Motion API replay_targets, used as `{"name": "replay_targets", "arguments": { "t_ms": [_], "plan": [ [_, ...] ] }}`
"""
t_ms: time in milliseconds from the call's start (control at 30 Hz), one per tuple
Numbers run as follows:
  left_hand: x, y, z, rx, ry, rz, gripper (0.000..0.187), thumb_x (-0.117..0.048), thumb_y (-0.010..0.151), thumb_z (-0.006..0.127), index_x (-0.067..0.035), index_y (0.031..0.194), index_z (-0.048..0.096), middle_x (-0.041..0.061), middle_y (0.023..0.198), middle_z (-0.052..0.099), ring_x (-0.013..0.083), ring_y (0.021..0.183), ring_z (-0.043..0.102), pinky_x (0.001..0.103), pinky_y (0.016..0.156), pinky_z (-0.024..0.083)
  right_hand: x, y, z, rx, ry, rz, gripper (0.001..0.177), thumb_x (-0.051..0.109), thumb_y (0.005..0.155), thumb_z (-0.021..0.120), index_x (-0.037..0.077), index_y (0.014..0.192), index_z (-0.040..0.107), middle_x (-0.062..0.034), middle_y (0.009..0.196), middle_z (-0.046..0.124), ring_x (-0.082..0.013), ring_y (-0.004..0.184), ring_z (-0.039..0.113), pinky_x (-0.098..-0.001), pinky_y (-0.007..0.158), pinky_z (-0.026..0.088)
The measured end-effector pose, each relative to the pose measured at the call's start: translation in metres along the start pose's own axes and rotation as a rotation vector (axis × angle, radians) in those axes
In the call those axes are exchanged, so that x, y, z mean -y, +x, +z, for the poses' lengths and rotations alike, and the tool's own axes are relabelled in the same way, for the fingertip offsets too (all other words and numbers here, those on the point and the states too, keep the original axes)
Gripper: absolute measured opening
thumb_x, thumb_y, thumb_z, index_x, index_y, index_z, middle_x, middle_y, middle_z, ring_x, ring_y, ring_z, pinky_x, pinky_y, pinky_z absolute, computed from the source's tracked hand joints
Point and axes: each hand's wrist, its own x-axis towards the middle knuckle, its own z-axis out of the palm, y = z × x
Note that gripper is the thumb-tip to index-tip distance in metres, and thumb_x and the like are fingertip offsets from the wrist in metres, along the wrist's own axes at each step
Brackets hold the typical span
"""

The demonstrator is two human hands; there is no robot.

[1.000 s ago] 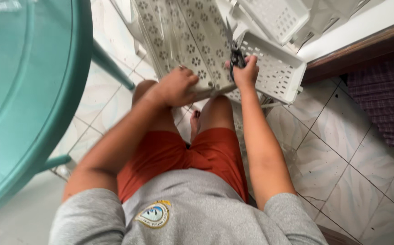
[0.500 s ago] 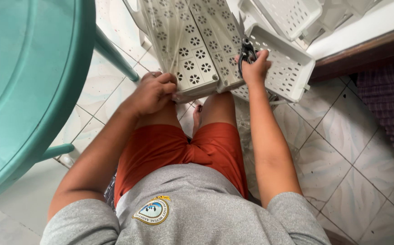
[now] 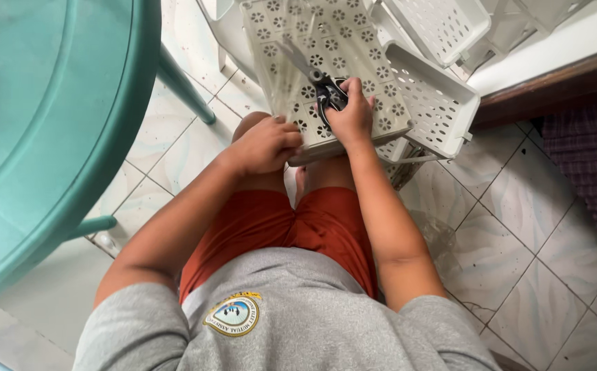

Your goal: The person uses scissors to cut open plastic packaging and remove white plastic baskets and rods. They place the cut packaging on a nearby table and continue to unwrap the components.

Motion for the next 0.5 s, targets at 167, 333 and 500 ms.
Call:
{"name": "replay_targets", "arguments": {
  "t_ms": [167, 333, 500],
  "plan": [
    [-0.012, -0.026, -0.012, -0.108, 0.046, -0.157, 0.015, -0.022, 0.089, 0.072, -0.009, 0.084, 0.068, 0.009, 0.088, 0.067, 0.0318, 0.087, 0.063, 0.046, 0.085, 0.05, -0.02, 0.005, 0.009, -0.066, 0.059, 0.1, 0.063, 0.038, 0.071, 0.096, 0.012, 0.108, 0.052, -0.0107, 0.09, 0.067, -0.0363, 0.087, 0.065, -0.0502, 0.111, 0.038],
    [0.018, 0.011, -0.015, -0.159, 0.109, -0.848, 0.032, -0.041, 0.096, 0.072, -0.008, 0.1, 0.072, 0.013, 0.098, 0.07, 0.0278, 0.098, 0.064, 0.043, 0.085, 0.053, -0.025, 0.001, 0.027, -0.116, 0.112, 0.02, 0.067, 0.039, 0.07, 0.098, 0.009, 0.109, 0.052, -0.0113, 0.093, 0.066, -0.0319, 0.085, 0.064, -0.0438, 0.088, 0.049],
    [0.093, 0.09, -0.002, -0.214, 0.255, -0.906, 0.057, -0.042, 0.086, 0.078, 0.002, 0.12, 0.065, 0.023, 0.13, 0.057, 0.0368, 0.113, 0.06, 0.045, 0.09, 0.054, -0.026, 0.004, 0.029, -0.027, 0.569, 0.238, 0.061, 0.03, 0.076, 0.093, 0.006, 0.109, 0.048, -0.0016, 0.089, 0.065, -0.0126, 0.079, 0.061, -0.0283, 0.07, 0.052]
  ]
}}
